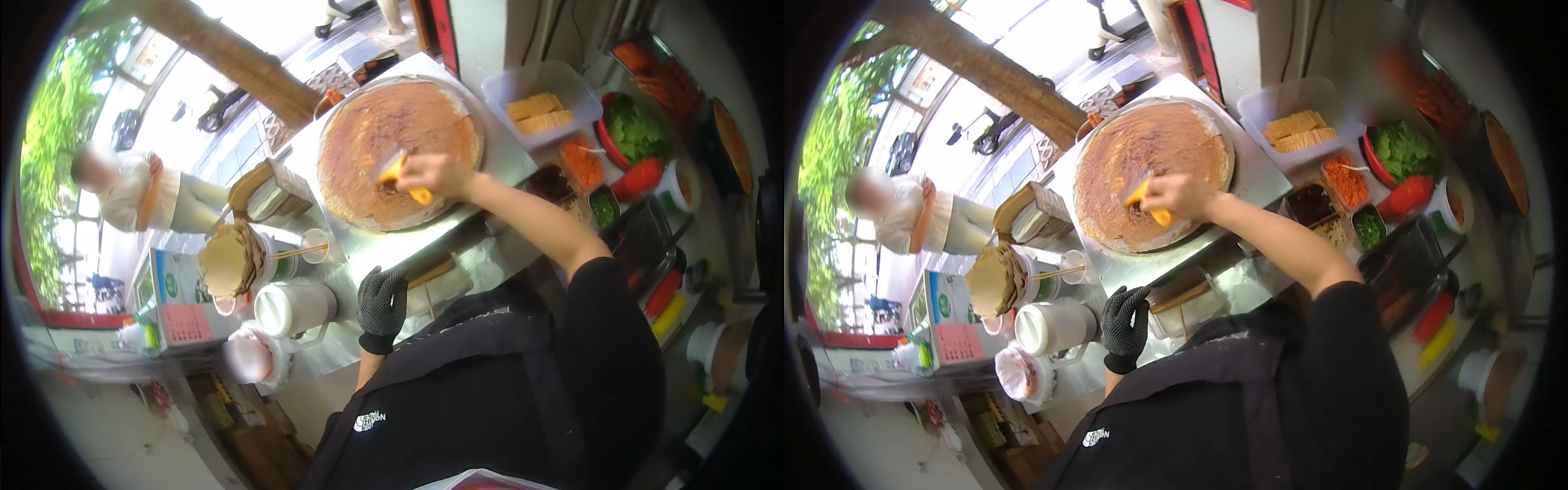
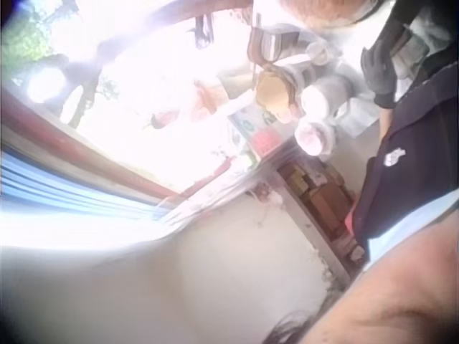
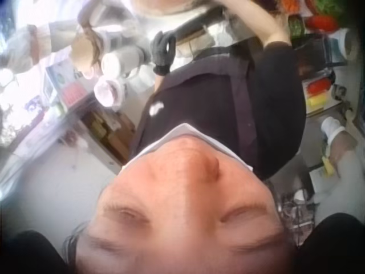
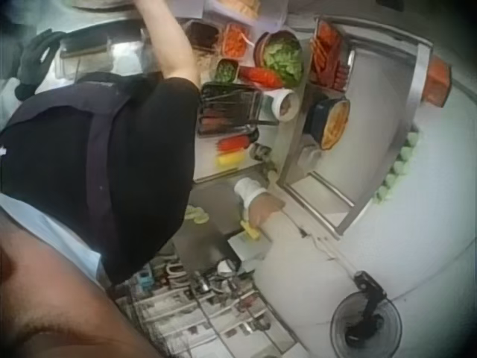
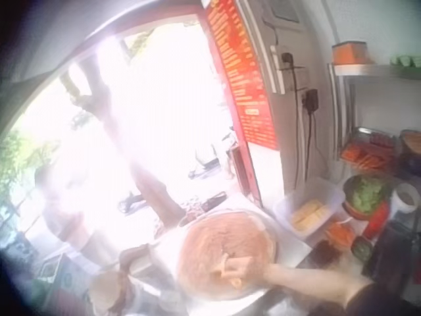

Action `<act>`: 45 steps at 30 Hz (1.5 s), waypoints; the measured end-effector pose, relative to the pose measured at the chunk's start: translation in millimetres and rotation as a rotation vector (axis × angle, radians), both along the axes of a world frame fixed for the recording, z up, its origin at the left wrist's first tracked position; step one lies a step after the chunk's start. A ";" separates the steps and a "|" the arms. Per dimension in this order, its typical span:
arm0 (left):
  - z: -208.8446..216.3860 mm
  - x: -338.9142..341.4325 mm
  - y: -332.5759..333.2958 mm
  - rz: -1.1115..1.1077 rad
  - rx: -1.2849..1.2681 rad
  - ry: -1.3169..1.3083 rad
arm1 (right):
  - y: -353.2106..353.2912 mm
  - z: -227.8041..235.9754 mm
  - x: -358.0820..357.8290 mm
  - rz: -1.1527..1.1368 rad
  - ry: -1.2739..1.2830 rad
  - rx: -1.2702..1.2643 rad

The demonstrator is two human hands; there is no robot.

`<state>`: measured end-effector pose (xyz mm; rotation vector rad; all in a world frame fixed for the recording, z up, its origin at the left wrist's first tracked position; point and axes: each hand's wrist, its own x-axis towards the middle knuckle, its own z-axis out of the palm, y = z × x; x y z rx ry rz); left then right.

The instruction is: The person assembles a street food wrap by spreading sauce on a large flatbread, adding shredded vegetables, a fried egg, and lettuce, then rolling it up, cutting it in half, and handing it to a customer.

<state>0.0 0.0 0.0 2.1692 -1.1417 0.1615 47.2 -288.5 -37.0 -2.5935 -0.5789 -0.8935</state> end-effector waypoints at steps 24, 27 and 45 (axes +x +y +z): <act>17.8 -36.5 -106.4 -0.251 0.076 -0.017 | -81.6 -165.9 -331.3 -1.279 -0.478 2.314; 13.6 -37.2 -112.3 -0.296 0.072 -0.012 | -73.9 -160.2 -319.8 -0.971 -0.294 2.773; 32.6 -59.5 -108.0 -0.086 0.125 -0.039 | -290.6 -123.7 -278.6 -1.152 0.446 0.508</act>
